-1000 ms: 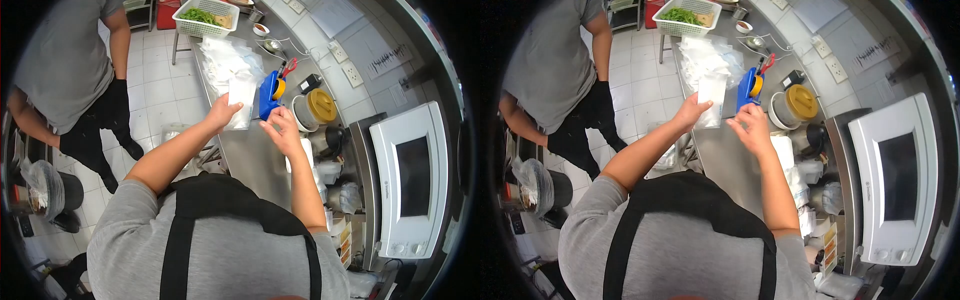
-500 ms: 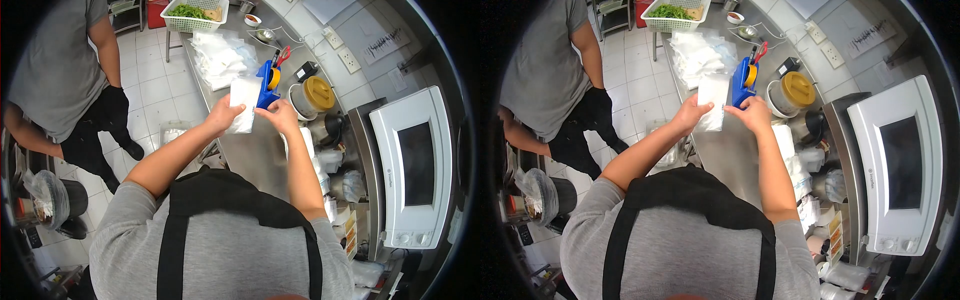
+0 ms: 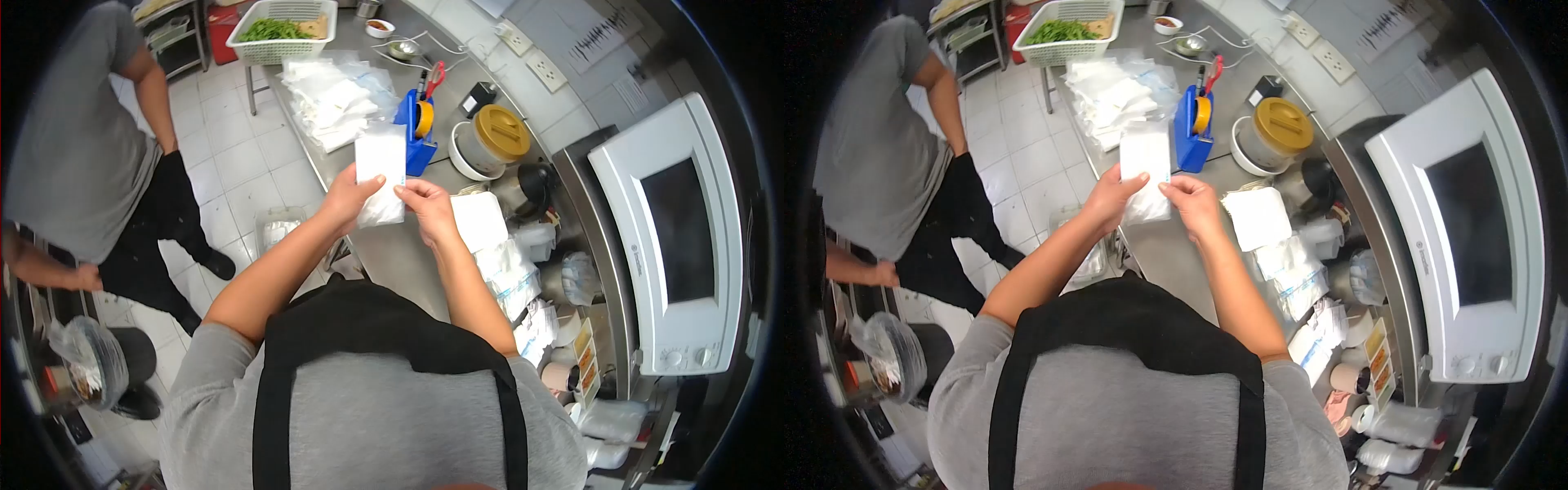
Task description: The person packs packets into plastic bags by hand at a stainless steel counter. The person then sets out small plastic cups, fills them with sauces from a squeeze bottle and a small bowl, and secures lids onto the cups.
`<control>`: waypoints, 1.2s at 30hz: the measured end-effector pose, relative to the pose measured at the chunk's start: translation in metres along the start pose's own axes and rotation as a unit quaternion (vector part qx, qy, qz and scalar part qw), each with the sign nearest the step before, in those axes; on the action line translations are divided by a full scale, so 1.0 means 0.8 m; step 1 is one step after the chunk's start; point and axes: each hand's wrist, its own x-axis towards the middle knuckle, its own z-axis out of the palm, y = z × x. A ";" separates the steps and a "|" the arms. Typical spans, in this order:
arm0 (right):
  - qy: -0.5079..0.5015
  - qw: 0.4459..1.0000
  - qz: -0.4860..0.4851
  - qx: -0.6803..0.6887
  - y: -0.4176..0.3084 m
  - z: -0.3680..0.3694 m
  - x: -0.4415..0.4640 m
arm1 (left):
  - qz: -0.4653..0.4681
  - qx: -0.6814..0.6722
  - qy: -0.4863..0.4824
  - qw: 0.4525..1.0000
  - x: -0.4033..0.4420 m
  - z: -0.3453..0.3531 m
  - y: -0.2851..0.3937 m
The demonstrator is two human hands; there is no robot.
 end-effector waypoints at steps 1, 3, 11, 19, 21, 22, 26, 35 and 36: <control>-0.029 0.995 0.036 0.087 0.000 -0.002 -0.002 | -0.009 0.006 -0.011 1.000 -0.003 -0.004 0.003; -0.045 0.995 -0.006 0.093 0.003 0.001 -0.012 | -0.044 0.025 -0.052 0.997 -0.008 -0.012 0.005; 0.020 0.991 -0.127 -0.045 0.087 0.004 -0.093 | -0.113 -0.009 -0.077 0.991 -0.012 -0.025 -0.032; 0.339 0.935 -0.075 0.070 0.108 -0.136 -0.161 | -0.169 0.140 -0.053 0.974 -0.005 -0.028 -0.076; 0.412 0.900 -0.133 0.048 0.121 -0.209 -0.179 | -0.167 0.160 -0.049 0.972 -0.008 -0.036 -0.076; 0.439 0.885 -0.147 0.047 0.112 -0.236 -0.191 | -0.169 0.153 -0.039 0.973 -0.011 -0.044 -0.078; 0.509 0.839 -0.141 0.129 0.111 -0.314 -0.208 | -0.172 0.121 -0.009 0.978 -0.019 -0.073 -0.077; 0.516 0.843 -0.137 0.069 0.129 -0.290 -0.156 | -0.140 0.113 0.056 0.982 -0.022 -0.115 -0.052; 0.500 0.852 -0.129 0.081 0.136 -0.291 -0.150 | -0.132 0.127 0.057 0.981 -0.023 -0.119 -0.051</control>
